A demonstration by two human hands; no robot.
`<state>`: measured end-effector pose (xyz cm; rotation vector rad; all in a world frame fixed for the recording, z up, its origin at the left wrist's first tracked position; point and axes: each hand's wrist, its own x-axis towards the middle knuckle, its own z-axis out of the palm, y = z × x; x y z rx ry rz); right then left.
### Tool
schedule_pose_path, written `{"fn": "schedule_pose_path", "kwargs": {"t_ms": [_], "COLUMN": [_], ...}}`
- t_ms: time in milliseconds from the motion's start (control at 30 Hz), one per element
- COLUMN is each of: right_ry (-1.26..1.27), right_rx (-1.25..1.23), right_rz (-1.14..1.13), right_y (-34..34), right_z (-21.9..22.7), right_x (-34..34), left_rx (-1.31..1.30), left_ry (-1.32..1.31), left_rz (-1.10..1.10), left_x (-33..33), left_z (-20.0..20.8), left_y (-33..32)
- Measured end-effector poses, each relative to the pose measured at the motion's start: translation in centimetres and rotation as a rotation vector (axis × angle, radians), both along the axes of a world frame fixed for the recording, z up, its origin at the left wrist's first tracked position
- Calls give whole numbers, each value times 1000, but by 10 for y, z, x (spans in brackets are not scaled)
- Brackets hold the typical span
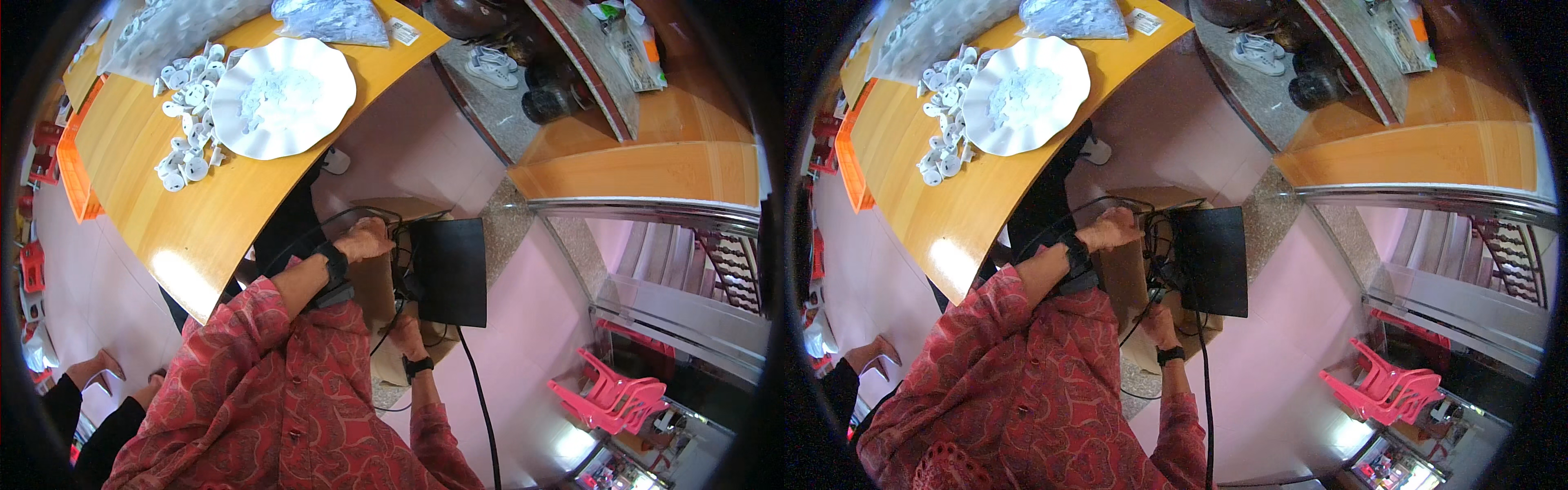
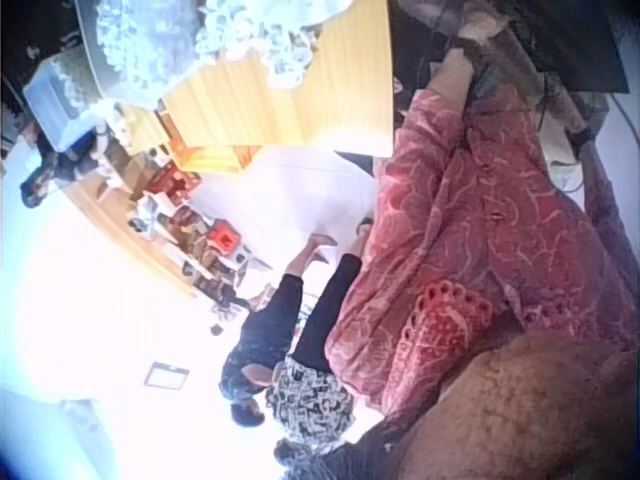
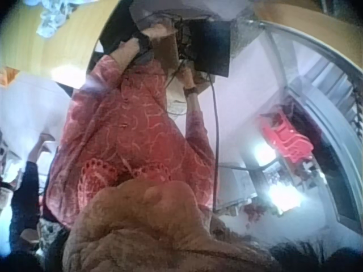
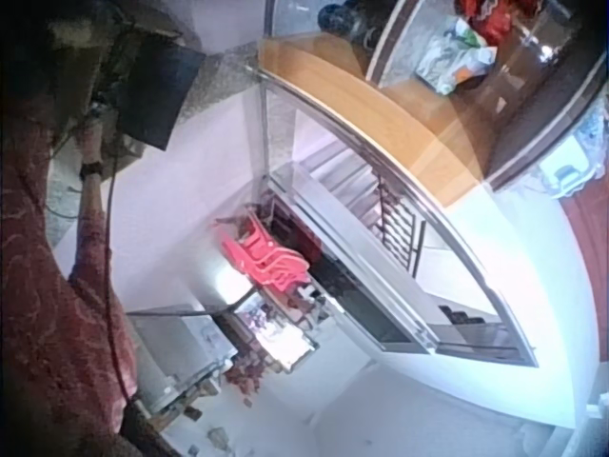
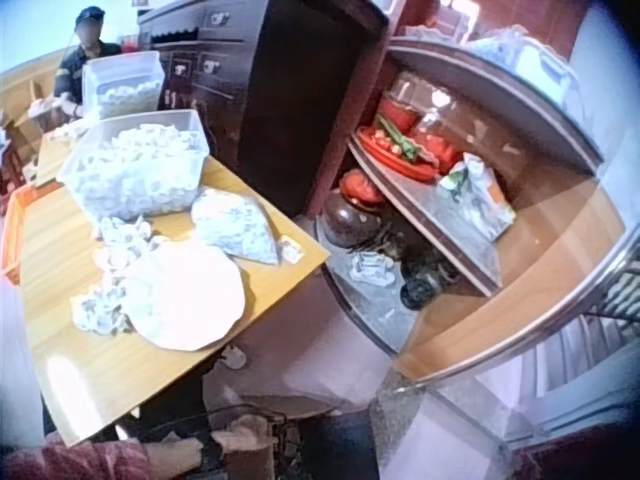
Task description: The person is assembling small white plastic components by fitting parts together by hand.
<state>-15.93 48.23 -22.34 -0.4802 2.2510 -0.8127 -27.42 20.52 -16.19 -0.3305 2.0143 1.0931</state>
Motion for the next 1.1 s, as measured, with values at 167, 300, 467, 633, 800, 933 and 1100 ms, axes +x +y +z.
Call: {"fn": "schedule_pose_path", "kwargs": {"t_ms": [167, 300, 467, 633, 800, 933, 1100], "right_ry": [20, 26, -165, -54, -24, -16, -42], "right_rx": [-16, -43, -437, 174, 157, 180, 40], "right_rz": [-18, -8, -422, 15, -57, 2, 150], "right_y": [6, 9, 38, -12, 0, -9, 0], "right_z": [-3, -20, -47, 0, -10, -11, -3], "right_x": [-7, -6, 6, -6, 0, 2, -6], "left_rx": [176, 256, 234, 41, -70, -132, -179], "left_ry": [237, -176, -15, 505, 471, 429, 525], "left_rz": [-92, 366, 252, -60, -365, -494, -497], "left_x": [19, 11, -16, 9, 4, 1, 5], "left_z": [-20, -4, -6, -26, -31, -49, -88], "left_y": [-17, -8, 14, 7, 26, 24, 29]}}
